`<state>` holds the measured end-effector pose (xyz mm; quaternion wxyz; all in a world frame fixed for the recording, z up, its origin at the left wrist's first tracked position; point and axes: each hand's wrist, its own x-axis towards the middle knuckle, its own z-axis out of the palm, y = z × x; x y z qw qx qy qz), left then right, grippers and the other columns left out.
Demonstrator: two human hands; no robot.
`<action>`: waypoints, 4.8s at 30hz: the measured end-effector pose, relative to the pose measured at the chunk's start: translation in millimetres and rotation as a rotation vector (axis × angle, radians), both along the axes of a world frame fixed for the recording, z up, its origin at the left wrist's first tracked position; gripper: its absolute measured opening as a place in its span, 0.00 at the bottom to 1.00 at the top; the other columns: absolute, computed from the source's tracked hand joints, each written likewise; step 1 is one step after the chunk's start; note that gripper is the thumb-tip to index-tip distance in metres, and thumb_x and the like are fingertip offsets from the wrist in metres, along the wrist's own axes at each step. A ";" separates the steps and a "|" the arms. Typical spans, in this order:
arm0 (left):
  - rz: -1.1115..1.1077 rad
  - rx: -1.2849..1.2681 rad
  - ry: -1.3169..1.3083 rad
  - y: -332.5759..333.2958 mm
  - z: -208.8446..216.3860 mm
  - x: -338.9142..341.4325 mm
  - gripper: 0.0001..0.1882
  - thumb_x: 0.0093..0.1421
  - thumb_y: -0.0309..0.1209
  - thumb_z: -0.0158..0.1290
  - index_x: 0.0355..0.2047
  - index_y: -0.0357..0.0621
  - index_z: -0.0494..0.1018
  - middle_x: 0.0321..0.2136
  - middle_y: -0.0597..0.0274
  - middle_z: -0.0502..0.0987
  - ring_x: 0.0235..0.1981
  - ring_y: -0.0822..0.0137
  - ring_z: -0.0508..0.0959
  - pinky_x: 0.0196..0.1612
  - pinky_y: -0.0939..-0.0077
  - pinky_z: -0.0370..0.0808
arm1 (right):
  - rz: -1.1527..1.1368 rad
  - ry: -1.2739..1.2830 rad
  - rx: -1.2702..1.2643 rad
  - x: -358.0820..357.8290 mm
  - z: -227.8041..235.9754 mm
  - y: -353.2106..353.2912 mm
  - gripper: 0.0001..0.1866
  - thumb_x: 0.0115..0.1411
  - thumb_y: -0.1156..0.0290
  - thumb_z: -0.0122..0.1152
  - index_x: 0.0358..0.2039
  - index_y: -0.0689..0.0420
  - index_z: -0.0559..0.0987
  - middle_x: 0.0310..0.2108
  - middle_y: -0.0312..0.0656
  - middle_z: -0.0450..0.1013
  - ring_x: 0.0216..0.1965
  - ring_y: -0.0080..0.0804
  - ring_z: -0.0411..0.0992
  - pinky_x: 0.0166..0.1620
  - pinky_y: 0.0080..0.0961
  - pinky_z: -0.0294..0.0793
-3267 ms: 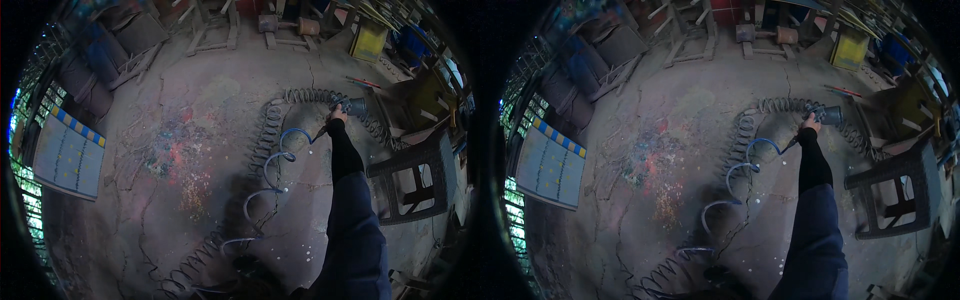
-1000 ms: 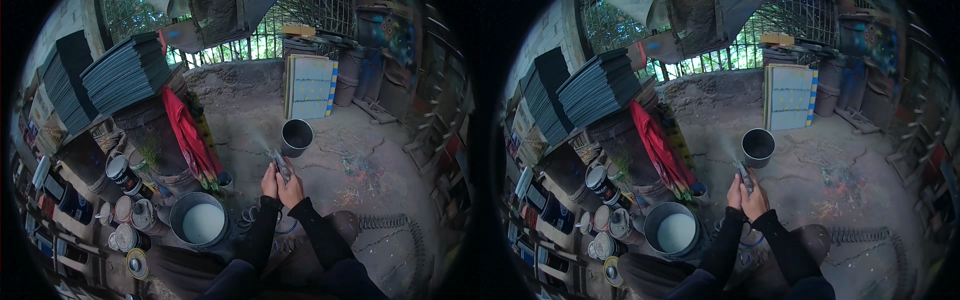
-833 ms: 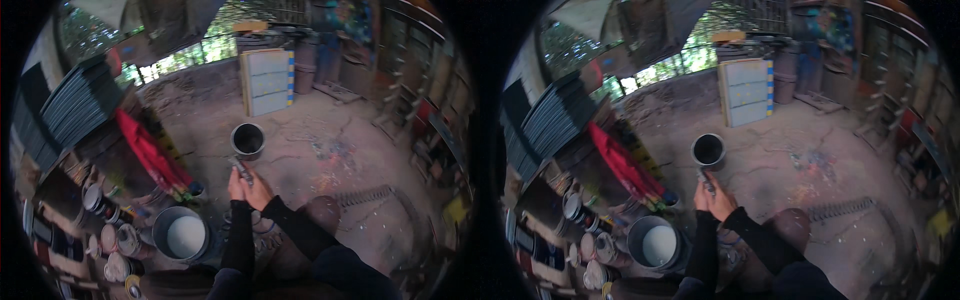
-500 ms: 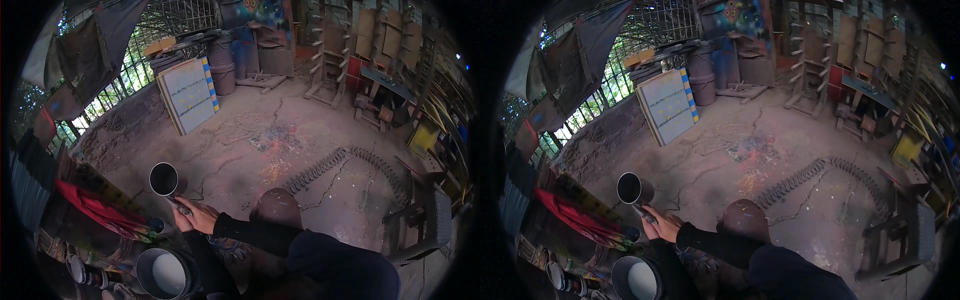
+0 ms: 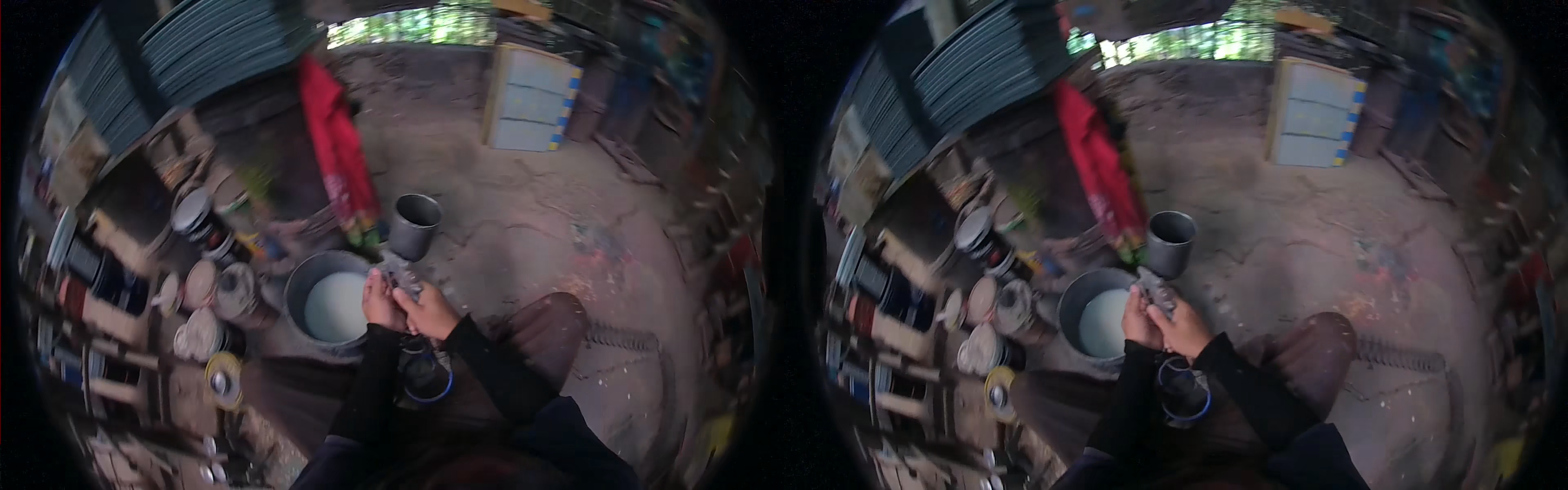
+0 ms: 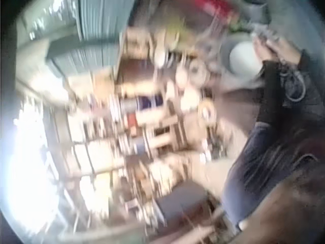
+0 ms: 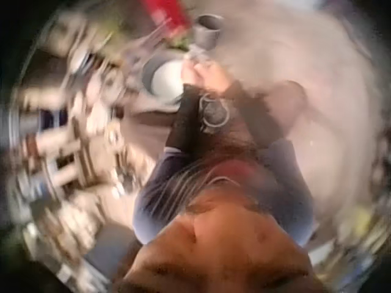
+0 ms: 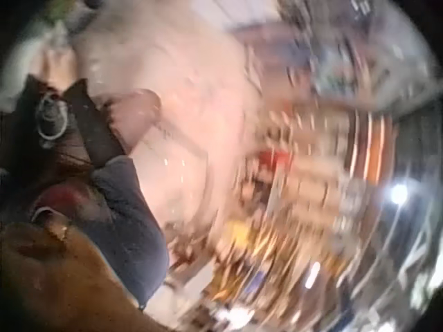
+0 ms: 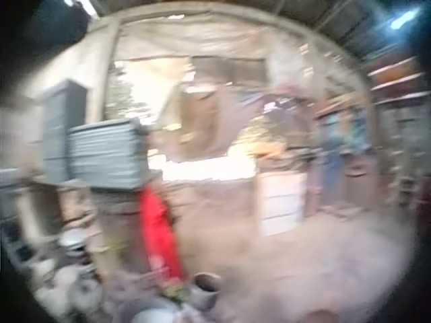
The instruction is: The person sits on the floor and cleans a spray gun by repeatedly dipping it into a bucket of liquid and spraying the floor to flush out the nozzle. They also use a small tool to manually clean the nozzle tip.
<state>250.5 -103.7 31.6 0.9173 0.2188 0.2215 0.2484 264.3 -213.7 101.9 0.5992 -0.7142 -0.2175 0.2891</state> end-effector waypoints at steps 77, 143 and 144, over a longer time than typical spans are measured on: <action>-0.620 1.661 1.052 139.1 -88.8 -112.1 0.21 0.51 0.35 0.53 0.45 0.40 0.69 0.30 0.40 0.75 0.34 0.46 0.76 0.39 0.60 0.74 | 0.422 -0.313 -0.145 -40.7 -83.0 79.3 0.27 0.56 0.69 0.49 0.57 0.53 0.57 0.44 0.59 0.68 0.45 0.60 0.65 0.47 0.45 0.65; -0.637 1.631 1.229 152.2 -93.3 -118.1 0.10 0.48 0.24 0.55 0.32 0.35 0.75 0.29 0.51 0.78 0.29 0.64 0.79 0.29 0.64 0.75 | 0.355 -0.476 0.020 -57.3 -135.1 96.7 0.33 0.58 0.73 0.49 0.62 0.47 0.49 0.20 0.52 0.67 0.24 0.49 0.67 0.31 0.40 0.64; -0.667 1.670 1.226 143.2 -81.2 -114.1 0.10 0.47 0.24 0.56 0.32 0.35 0.74 0.29 0.51 0.78 0.29 0.64 0.79 0.29 0.63 0.75 | 0.373 -0.461 -0.014 -54.1 -129.1 93.0 0.33 0.58 0.73 0.49 0.62 0.46 0.49 0.20 0.52 0.67 0.25 0.49 0.68 0.31 0.41 0.64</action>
